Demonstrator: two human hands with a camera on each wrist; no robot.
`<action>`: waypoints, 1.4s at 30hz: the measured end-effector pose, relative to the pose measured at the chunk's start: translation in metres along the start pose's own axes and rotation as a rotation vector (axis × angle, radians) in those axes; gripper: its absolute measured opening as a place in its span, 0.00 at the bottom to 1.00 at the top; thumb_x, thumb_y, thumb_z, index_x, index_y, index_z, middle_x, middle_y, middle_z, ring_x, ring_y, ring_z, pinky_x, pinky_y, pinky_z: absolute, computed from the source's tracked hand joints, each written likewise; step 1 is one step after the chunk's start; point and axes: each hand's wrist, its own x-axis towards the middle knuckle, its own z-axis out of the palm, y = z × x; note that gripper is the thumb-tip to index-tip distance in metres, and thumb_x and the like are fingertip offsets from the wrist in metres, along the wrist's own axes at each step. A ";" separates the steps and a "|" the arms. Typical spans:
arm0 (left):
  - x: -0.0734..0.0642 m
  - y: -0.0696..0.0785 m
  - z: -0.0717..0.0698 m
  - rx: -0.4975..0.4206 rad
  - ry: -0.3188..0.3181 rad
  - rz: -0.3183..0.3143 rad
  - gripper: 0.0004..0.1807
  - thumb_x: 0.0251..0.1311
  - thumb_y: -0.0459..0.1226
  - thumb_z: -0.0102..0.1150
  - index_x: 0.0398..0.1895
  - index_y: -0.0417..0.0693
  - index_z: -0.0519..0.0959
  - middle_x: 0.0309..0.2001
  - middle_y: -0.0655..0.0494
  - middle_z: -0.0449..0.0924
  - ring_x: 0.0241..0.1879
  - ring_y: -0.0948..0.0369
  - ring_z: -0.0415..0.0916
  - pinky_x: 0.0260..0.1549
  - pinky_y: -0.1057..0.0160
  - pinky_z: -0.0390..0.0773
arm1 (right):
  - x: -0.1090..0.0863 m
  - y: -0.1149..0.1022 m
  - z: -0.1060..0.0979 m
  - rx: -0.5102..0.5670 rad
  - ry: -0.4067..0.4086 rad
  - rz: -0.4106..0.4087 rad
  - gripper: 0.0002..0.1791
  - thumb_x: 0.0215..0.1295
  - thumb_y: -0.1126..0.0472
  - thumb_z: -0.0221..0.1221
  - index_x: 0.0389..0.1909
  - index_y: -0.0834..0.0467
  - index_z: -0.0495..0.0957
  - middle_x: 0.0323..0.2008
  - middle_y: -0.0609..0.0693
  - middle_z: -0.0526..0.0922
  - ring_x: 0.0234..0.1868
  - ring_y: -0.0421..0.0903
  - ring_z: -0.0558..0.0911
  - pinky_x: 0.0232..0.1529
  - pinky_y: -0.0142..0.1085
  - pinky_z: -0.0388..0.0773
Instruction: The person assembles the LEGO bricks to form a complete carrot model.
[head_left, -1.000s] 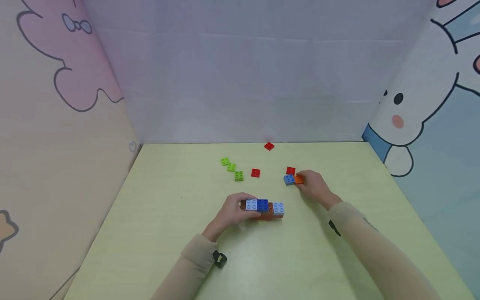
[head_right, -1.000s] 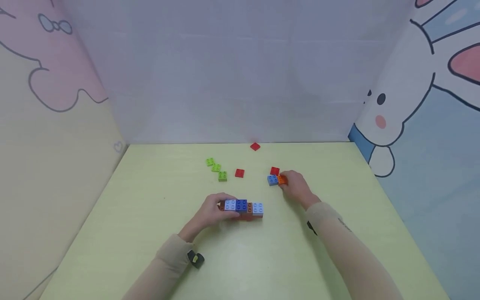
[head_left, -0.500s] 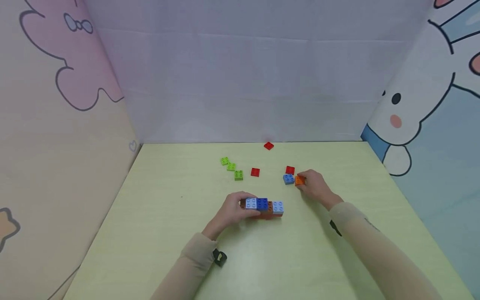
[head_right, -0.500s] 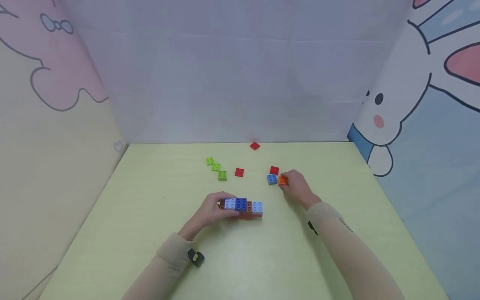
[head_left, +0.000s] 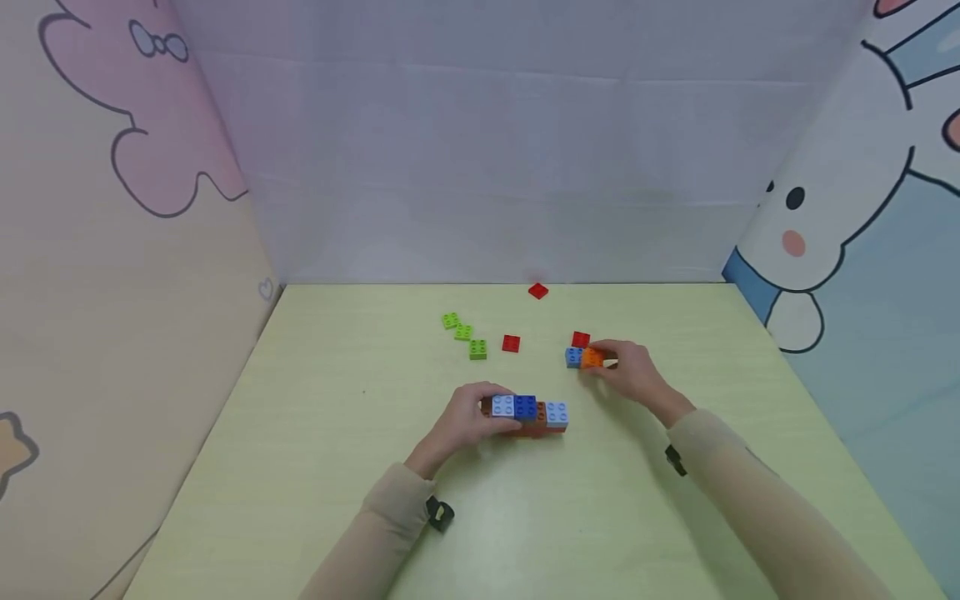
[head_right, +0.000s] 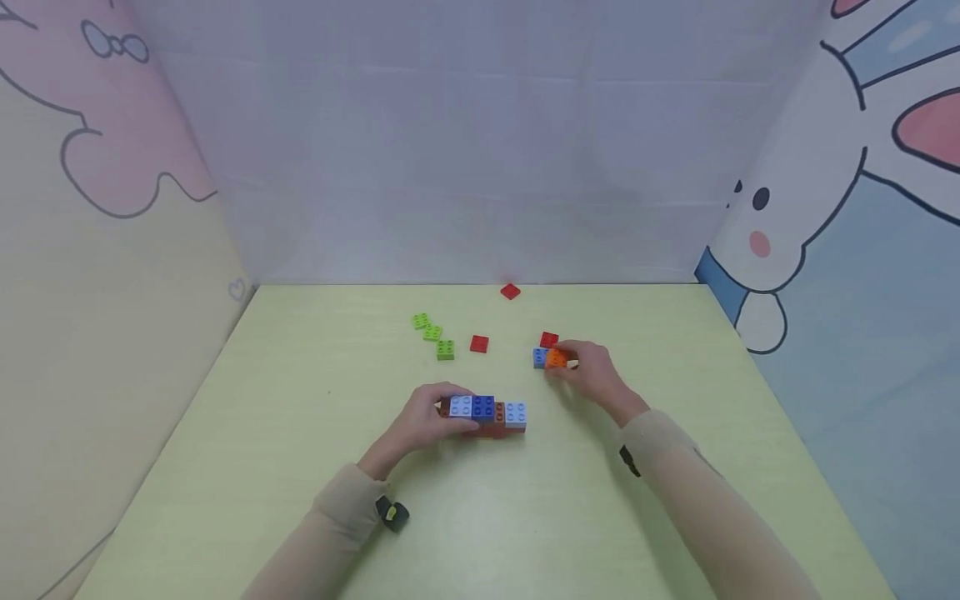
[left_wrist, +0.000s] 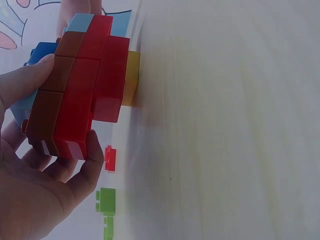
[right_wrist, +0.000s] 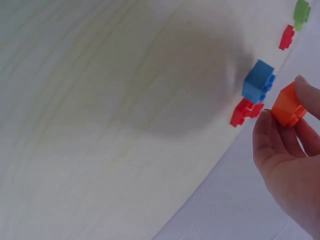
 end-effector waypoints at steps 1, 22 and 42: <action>0.000 0.000 0.000 0.000 0.000 0.001 0.20 0.48 0.43 0.74 0.47 0.54 0.82 0.45 0.63 0.77 0.45 0.60 0.72 0.44 0.59 0.73 | -0.002 -0.003 -0.001 0.012 0.001 -0.017 0.26 0.61 0.61 0.65 0.59 0.65 0.74 0.52 0.60 0.78 0.51 0.57 0.76 0.47 0.46 0.76; -0.001 -0.003 -0.001 -0.013 0.010 0.007 0.20 0.48 0.43 0.74 0.46 0.54 0.82 0.45 0.63 0.78 0.45 0.59 0.72 0.44 0.59 0.73 | -0.050 -0.074 0.009 0.192 -0.170 -0.213 0.22 0.54 0.58 0.70 0.50 0.56 0.80 0.43 0.46 0.82 0.44 0.45 0.80 0.41 0.35 0.78; 0.002 0.000 -0.001 -0.029 -0.006 0.019 0.19 0.48 0.42 0.74 0.45 0.54 0.83 0.43 0.63 0.78 0.44 0.58 0.72 0.44 0.58 0.72 | -0.053 -0.075 0.019 0.126 -0.187 -0.233 0.20 0.54 0.60 0.70 0.49 0.55 0.81 0.42 0.43 0.81 0.43 0.45 0.79 0.43 0.40 0.78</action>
